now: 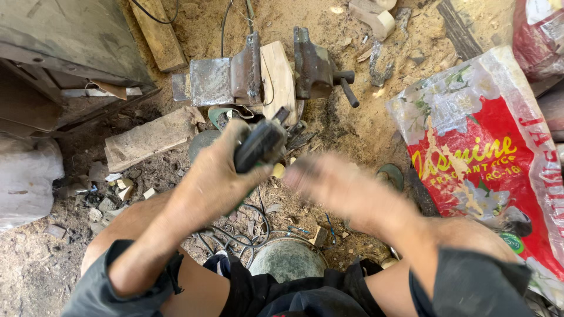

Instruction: The person uses a jigsaw to cut a piece of wood clamped in a vise, then uses a chisel to refine the shape. The person repeatedly adjusts the wood and continues cutting and chiseling to shape the piece.

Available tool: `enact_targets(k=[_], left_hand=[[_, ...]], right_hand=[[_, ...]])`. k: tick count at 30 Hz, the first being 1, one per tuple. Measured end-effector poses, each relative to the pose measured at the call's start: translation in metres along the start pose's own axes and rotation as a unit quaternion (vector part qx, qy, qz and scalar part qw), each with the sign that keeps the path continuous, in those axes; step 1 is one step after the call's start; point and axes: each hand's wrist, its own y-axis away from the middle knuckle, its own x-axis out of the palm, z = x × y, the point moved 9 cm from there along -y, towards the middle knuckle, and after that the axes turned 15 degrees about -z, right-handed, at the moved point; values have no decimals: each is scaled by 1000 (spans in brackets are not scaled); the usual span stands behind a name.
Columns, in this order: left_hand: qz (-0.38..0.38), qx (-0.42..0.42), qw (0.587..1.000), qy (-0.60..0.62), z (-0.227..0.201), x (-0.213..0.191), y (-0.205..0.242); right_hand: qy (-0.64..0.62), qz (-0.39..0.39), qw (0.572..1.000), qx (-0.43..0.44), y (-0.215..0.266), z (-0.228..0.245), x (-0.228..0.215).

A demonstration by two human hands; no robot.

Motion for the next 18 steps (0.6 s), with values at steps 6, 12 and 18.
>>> enact_targets(k=[6, 12, 18], left_hand=[[42, -81, 972, 214, 12, 17, 32], [158, 20, 987, 6, 1, 9, 33], [-66, 203, 940, -267, -32, -60, -97]], right_hand=[[-526, 53, 846, -73, 44, 55, 94], [-640, -96, 761, 40, 47, 43, 97], [-564, -180, 801, 86, 56, 32, 119]])
